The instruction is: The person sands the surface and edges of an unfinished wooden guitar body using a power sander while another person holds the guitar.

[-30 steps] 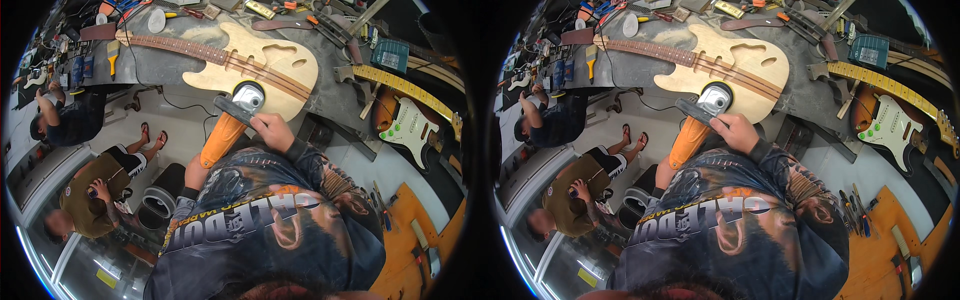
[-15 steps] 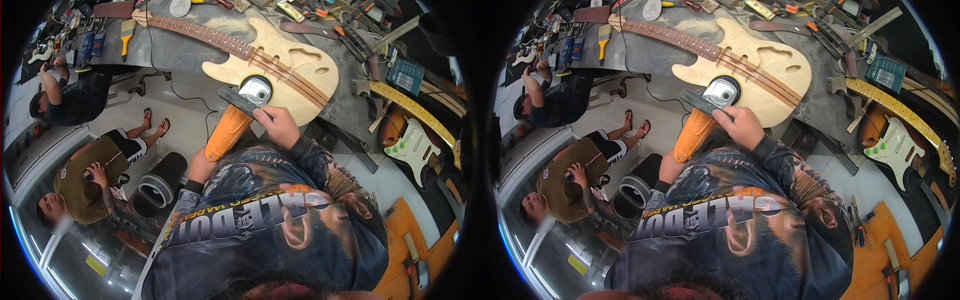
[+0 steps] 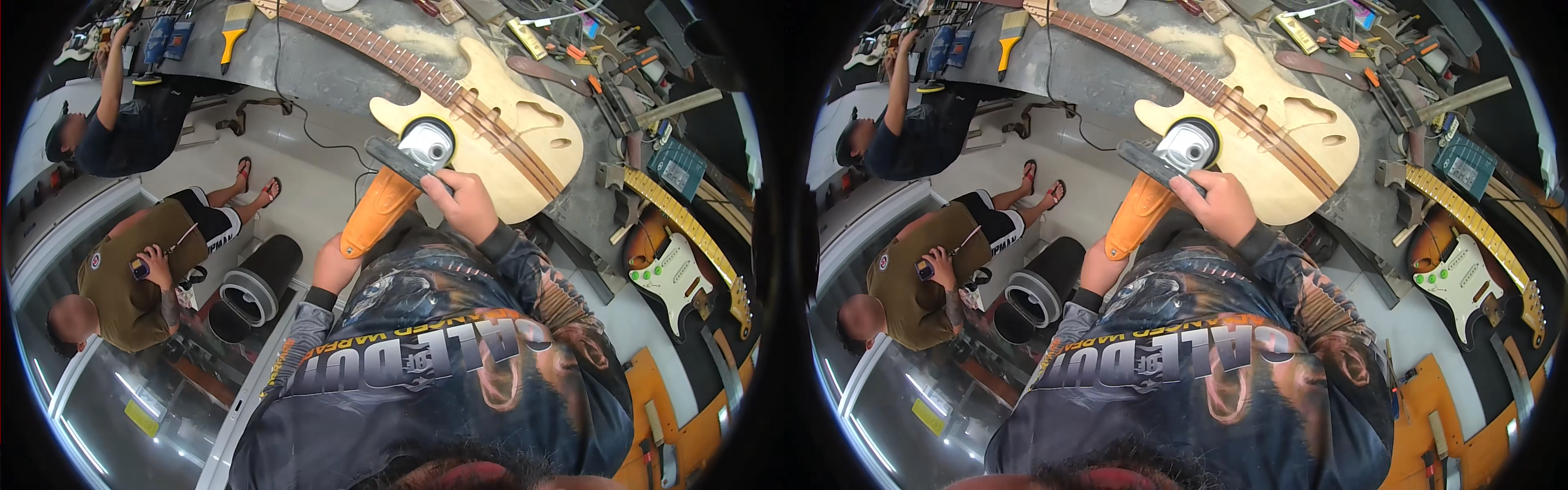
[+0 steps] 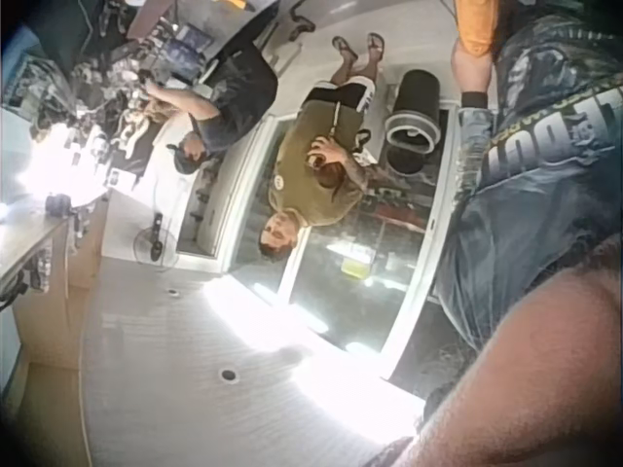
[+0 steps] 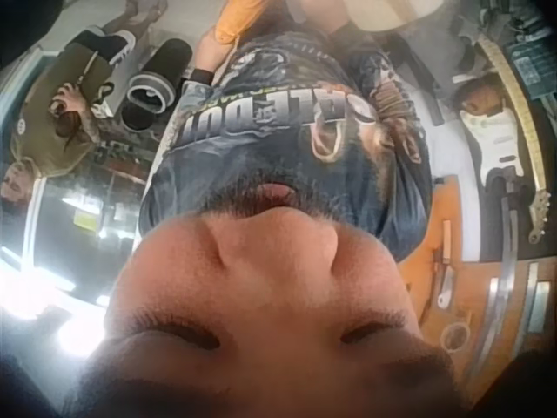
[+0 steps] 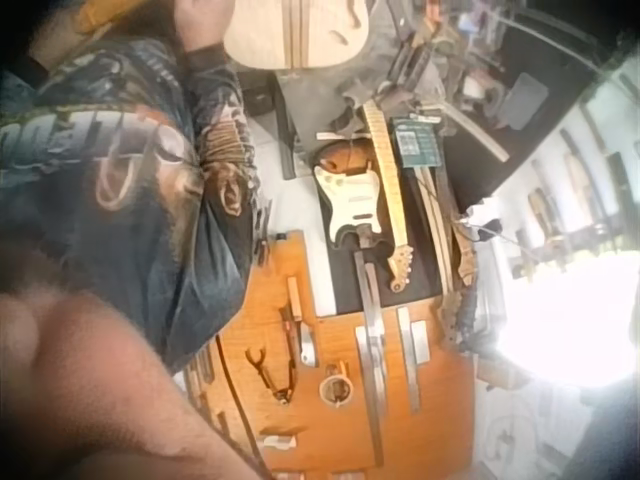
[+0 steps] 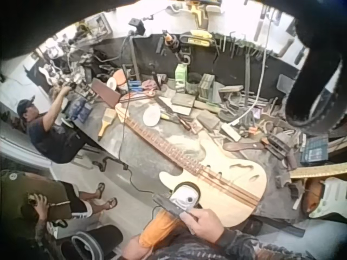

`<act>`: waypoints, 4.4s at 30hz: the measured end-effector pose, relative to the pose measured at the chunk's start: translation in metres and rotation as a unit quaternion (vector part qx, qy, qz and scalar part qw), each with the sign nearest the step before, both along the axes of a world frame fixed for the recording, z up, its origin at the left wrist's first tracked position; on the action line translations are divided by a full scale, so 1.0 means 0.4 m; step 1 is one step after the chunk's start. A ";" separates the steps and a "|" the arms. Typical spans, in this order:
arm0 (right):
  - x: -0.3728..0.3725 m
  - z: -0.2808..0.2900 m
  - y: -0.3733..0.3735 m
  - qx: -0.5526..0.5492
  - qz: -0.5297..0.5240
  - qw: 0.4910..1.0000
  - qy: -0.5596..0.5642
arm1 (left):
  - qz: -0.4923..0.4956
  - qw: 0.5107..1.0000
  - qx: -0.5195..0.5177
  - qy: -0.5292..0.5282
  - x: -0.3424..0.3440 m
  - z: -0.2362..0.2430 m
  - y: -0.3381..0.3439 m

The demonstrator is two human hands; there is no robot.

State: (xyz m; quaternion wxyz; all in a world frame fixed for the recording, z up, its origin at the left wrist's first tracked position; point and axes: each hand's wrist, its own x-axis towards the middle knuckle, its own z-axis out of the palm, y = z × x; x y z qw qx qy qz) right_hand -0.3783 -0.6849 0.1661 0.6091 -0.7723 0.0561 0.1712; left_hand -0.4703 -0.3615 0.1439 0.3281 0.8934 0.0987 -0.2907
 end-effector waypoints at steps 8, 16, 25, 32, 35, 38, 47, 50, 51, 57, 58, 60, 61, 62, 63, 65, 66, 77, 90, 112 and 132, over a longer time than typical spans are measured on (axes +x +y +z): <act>0.005 -0.008 -0.006 -0.007 0.000 1.000 0.018 | 0.007 1.000 -0.009 0.012 0.011 -0.007 0.008; 0.058 -0.003 0.050 -0.008 0.037 0.999 -0.004 | 0.036 0.999 -0.023 0.027 0.020 -0.010 0.045; 0.036 0.005 0.036 -0.020 0.029 0.999 0.031 | 0.001 1.000 -0.030 0.006 0.006 -0.022 0.048; 0.112 -0.001 0.115 -0.011 0.072 0.997 -0.023 | 0.067 0.997 -0.031 0.000 0.015 -0.034 0.090; 0.108 -0.006 0.101 -0.020 0.064 0.997 -0.025 | 0.065 0.997 -0.043 -0.004 0.016 -0.038 0.084; 0.086 0.000 0.080 -0.003 0.044 0.999 0.011 | 0.038 0.998 -0.045 -0.007 0.019 -0.031 0.074; 0.170 0.000 0.157 -0.035 0.085 0.995 -0.023 | 0.084 0.996 -0.038 -0.010 0.040 -0.034 0.112; 0.172 0.014 0.149 -0.030 0.081 0.996 -0.004 | 0.090 0.995 -0.045 -0.011 0.034 -0.034 0.108; 0.160 0.017 0.141 -0.029 0.083 0.996 -0.005 | 0.085 0.995 -0.049 -0.008 0.030 -0.034 0.107; 0.139 0.011 0.135 -0.021 0.062 0.997 0.028 | 0.085 0.996 -0.040 0.008 0.029 -0.015 0.101; 0.154 0.011 0.144 -0.027 0.071 0.997 0.009 | 0.083 0.996 -0.042 0.009 0.030 -0.017 0.102; 0.177 0.003 0.150 -0.034 0.076 0.997 -0.009 | 0.112 0.993 -0.042 -0.011 0.037 -0.022 0.102; 0.186 -0.003 0.150 -0.031 0.077 0.996 -0.009 | 0.108 0.993 -0.044 -0.010 0.037 -0.025 0.096; 0.187 -0.004 0.143 -0.027 0.079 0.996 -0.010 | 0.106 0.994 -0.039 -0.013 0.038 -0.028 0.090; 0.188 0.005 0.134 -0.014 0.071 0.997 -0.001 | 0.106 0.994 -0.033 -0.017 0.040 -0.030 0.085; 0.163 0.005 0.097 -0.012 0.056 0.998 0.020 | 0.086 0.996 -0.035 -0.010 0.039 -0.032 0.071; 0.149 0.005 0.081 -0.007 0.042 0.998 0.043 | 0.068 0.997 -0.034 -0.003 0.037 -0.031 0.064; 0.124 -0.008 0.037 -0.003 0.039 0.999 0.024 | 0.075 0.996 -0.040 -0.008 0.029 -0.011 0.011; 0.115 -0.010 -0.003 0.001 0.041 0.999 0.012 | 0.084 0.996 -0.040 -0.006 0.019 0.014 -0.038; -0.070 -0.001 -0.162 -0.003 0.004 1.000 0.019 | -0.003 0.999 -0.033 -0.004 -0.065 -0.040 -0.119; 0.149 -0.014 0.129 -0.072 0.083 0.992 -0.054 | 0.095 0.995 -0.011 -0.012 -0.013 -0.036 0.077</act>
